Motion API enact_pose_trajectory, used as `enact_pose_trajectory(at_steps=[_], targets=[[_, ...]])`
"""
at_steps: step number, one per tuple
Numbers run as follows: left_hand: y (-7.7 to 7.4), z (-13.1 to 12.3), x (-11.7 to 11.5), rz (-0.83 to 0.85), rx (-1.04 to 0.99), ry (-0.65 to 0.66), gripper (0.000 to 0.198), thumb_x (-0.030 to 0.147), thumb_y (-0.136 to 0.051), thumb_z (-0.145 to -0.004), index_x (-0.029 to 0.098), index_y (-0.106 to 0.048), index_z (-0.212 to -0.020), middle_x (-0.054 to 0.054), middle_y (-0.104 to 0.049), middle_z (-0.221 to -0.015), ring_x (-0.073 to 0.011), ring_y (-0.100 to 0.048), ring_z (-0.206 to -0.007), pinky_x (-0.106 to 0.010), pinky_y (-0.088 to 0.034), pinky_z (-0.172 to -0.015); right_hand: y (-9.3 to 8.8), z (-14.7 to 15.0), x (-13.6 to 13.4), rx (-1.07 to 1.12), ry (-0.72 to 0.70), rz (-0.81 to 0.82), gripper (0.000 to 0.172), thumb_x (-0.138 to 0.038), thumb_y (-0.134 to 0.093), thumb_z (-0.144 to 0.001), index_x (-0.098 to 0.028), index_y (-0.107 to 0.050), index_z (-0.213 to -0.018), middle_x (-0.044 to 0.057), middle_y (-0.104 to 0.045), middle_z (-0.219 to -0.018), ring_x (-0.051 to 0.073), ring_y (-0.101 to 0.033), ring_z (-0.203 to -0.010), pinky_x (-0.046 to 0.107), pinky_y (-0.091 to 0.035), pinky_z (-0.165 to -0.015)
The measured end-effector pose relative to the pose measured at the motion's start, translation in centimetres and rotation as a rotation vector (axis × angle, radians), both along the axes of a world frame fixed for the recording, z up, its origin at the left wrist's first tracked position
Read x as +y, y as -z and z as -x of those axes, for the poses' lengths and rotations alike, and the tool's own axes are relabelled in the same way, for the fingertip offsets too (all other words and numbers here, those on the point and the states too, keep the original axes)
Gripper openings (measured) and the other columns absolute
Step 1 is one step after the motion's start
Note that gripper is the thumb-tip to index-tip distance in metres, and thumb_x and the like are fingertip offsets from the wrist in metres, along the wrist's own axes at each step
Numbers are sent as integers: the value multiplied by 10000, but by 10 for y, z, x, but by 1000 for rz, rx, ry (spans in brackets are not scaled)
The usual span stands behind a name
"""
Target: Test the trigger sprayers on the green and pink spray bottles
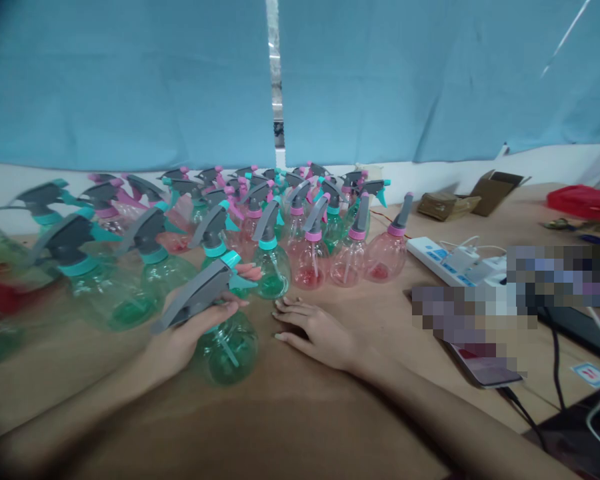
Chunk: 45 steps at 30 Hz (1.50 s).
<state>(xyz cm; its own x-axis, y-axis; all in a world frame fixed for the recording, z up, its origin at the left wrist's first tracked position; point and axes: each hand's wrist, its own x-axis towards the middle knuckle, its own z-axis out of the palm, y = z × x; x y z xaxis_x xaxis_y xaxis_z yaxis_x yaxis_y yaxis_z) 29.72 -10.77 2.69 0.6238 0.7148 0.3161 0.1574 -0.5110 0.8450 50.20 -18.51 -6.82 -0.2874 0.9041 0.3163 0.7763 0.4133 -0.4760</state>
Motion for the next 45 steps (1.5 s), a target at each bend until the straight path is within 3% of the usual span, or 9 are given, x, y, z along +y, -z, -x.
enact_pose_trajectory(at_steps=[9,16,20,23,31,37,41,45], targets=[[0,0,0,34,22,12,167,325,-567,-794,228,-616,-920,22,-628,-654,-163,-578,-584,-280,-439,-544,-4,2,-2,-2,10,17,428,-391,-462,-923,-216,-496,-1312,60,-532,-1342,190,-414,-1300,420,-321,-1105],[-2,0,0,71,-3,62,270,289,-585,-785,249,-641,-1046,26,-648,-682,-157,-592,-592,-299,-481,-635,-2,0,-1,0,5,7,432,-394,-461,-921,-229,-490,-1319,59,-522,-1352,201,-404,-1307,431,-313,-1106],[-3,0,-1,86,-32,75,376,277,-592,-771,271,-618,-1146,-3,-683,-788,-191,-638,-758,-317,-501,-736,-1,0,-1,-16,10,21,447,-400,-444,-928,-190,-488,-1321,67,-505,-1368,187,-388,-1317,400,-297,-1117],[-3,1,-1,98,-31,90,412,279,-583,-783,279,-592,-1195,-6,-682,-796,-192,-635,-765,-323,-501,-756,0,0,-1,-12,8,15,446,-411,-439,-929,-202,-489,-1319,61,-510,-1364,187,-394,-1313,406,-307,-1111],[-5,0,-2,87,-56,131,368,230,-569,-788,296,-609,-1147,4,-666,-1035,-138,-606,-735,-268,-477,-725,-3,1,-2,12,7,17,435,-404,-459,-921,-228,-489,-1318,60,-526,-1348,198,-405,-1307,432,-319,-1101],[-9,1,-1,51,-29,115,294,194,-551,-742,267,-667,-1002,15,-645,-764,-168,-592,-707,-280,-469,-670,-1,0,-1,9,6,25,423,-385,-461,-923,-238,-488,-1318,58,-511,-1363,203,-393,-1315,450,-306,-1104],[-9,3,1,25,0,112,258,211,-535,-726,250,-679,-937,14,-606,-692,-167,-553,-626,-292,-458,-628,-1,1,-2,-1,6,22,426,-381,-455,-926,-228,-482,-1323,60,-509,-1365,198,-390,-1316,443,-296,-1111],[-8,3,3,-2,8,113,229,217,-527,-729,246,-665,-910,28,-575,-644,-157,-516,-579,-315,-453,-689,-1,1,-2,-11,18,26,437,-389,-452,-926,-198,-490,-1317,68,-511,-1363,189,-394,-1313,409,-293,-1118]])
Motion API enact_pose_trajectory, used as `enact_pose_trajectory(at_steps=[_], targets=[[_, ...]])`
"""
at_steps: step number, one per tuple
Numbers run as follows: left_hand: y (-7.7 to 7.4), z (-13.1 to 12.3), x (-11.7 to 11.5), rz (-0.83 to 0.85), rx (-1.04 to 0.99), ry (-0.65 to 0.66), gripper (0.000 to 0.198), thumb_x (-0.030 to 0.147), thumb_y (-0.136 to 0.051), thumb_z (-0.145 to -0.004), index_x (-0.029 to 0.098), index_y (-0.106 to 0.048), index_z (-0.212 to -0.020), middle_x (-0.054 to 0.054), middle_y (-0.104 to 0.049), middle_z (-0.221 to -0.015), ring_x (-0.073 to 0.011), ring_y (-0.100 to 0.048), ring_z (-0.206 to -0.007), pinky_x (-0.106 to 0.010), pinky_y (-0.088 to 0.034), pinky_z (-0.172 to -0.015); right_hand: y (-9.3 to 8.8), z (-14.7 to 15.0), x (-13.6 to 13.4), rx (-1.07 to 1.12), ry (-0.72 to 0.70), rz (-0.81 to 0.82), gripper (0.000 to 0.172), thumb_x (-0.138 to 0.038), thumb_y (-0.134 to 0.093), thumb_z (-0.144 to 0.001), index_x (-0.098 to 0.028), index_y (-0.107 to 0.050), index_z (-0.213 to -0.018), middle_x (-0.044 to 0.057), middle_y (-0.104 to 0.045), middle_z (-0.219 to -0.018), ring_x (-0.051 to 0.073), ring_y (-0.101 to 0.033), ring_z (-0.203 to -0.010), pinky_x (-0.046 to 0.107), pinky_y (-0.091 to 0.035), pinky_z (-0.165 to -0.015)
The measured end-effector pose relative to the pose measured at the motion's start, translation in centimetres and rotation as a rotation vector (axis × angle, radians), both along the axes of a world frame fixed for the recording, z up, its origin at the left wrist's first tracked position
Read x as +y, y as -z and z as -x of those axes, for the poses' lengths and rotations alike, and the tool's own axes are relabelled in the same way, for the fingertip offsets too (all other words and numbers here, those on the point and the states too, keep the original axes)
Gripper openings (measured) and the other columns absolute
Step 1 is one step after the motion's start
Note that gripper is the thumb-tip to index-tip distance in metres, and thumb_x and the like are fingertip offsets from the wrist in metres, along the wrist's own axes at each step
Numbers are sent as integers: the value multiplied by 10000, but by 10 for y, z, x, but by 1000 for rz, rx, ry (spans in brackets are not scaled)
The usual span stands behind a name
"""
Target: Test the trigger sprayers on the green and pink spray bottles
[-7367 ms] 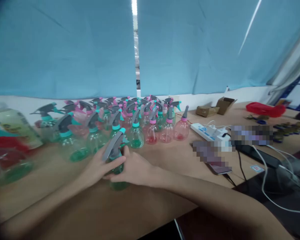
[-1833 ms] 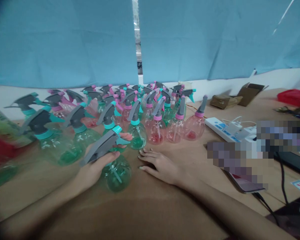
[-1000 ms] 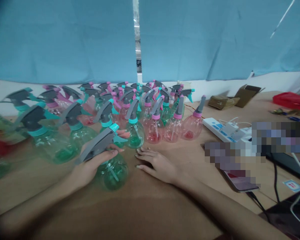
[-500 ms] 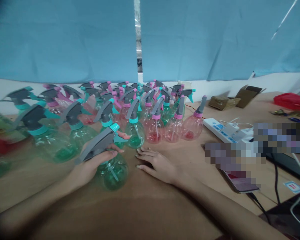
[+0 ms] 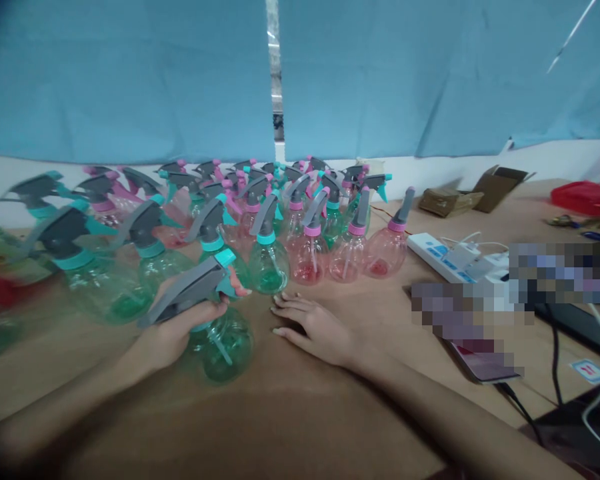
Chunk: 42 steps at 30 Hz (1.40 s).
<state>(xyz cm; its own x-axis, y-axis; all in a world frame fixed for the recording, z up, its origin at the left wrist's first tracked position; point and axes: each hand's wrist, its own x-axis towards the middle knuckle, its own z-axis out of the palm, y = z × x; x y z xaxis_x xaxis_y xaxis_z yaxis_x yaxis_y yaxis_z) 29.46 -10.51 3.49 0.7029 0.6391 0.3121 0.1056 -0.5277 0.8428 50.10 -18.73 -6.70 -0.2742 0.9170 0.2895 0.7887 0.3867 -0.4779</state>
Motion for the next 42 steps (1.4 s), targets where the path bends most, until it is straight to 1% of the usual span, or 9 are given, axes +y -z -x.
enact_pose_trajectory(at_steps=[4,7,11,14,17,20,28,34,42], targets=[[-2,-1,-1,-26,2,-21,140,201,-515,-707,234,-630,-780,2,-632,-772,-189,-570,-744,-316,-443,-744,2,0,0,1,5,-4,432,-381,-465,-922,-194,-497,-1310,69,-506,-1368,193,-387,-1317,419,-292,-1117],[-3,-2,-2,-37,-1,-22,116,203,-510,-710,236,-614,-751,4,-633,-777,-191,-576,-755,-312,-445,-731,4,0,1,11,4,-18,422,-375,-466,-921,-221,-492,-1313,64,-516,-1359,197,-394,-1313,439,-300,-1109],[-3,-2,-1,-75,41,-32,240,203,-511,-728,269,-648,-914,24,-597,-678,-181,-556,-655,-304,-448,-664,3,1,0,16,6,-21,418,-374,-464,-923,-231,-489,-1315,62,-527,-1348,201,-403,-1308,451,-309,-1102],[0,-3,-1,-104,75,-93,278,233,-509,-757,273,-639,-1000,37,-556,-611,-167,-518,-568,-289,-435,-583,2,1,0,18,0,-22,419,-376,-464,-922,-219,-495,-1310,67,-529,-1345,199,-405,-1306,440,-316,-1099],[4,-4,-2,-95,37,-152,178,254,-535,-755,231,-638,-899,22,-574,-656,-166,-536,-608,-287,-456,-605,3,1,1,22,-6,-25,421,-381,-465,-921,-238,-486,-1317,61,-523,-1352,203,-406,-1306,452,-314,-1098],[6,-5,-2,-67,18,-156,88,260,-552,-749,209,-614,-786,4,-598,-707,-162,-548,-639,-288,-477,-633,5,1,1,24,-11,-24,425,-387,-458,-923,-248,-476,-1324,60,-509,-1365,208,-398,-1311,467,-303,-1101],[7,-4,-1,-55,23,-138,55,219,-522,-776,216,-576,-783,13,-631,-733,-175,-606,-699,-281,-477,-652,-1,2,-1,3,7,-15,426,-386,-453,-925,-220,-490,-1316,74,-527,-1347,205,-409,-1304,436,-319,-1097],[8,-3,0,-34,20,-112,220,246,-531,-790,226,-607,-995,4,-636,-750,-199,-629,-739,-304,-499,-683,-1,3,0,23,0,-16,421,-390,-456,-923,-234,-492,-1313,68,-537,-1337,205,-419,-1297,446,-310,-1100],[7,-3,-1,-20,3,-69,391,242,-524,-799,256,-578,-1187,-5,-667,-865,-165,-618,-717,-292,-506,-703,-2,2,0,-19,7,2,439,-398,-440,-929,-209,-483,-1323,75,-523,-1351,198,-404,-1307,433,-303,-1109]])
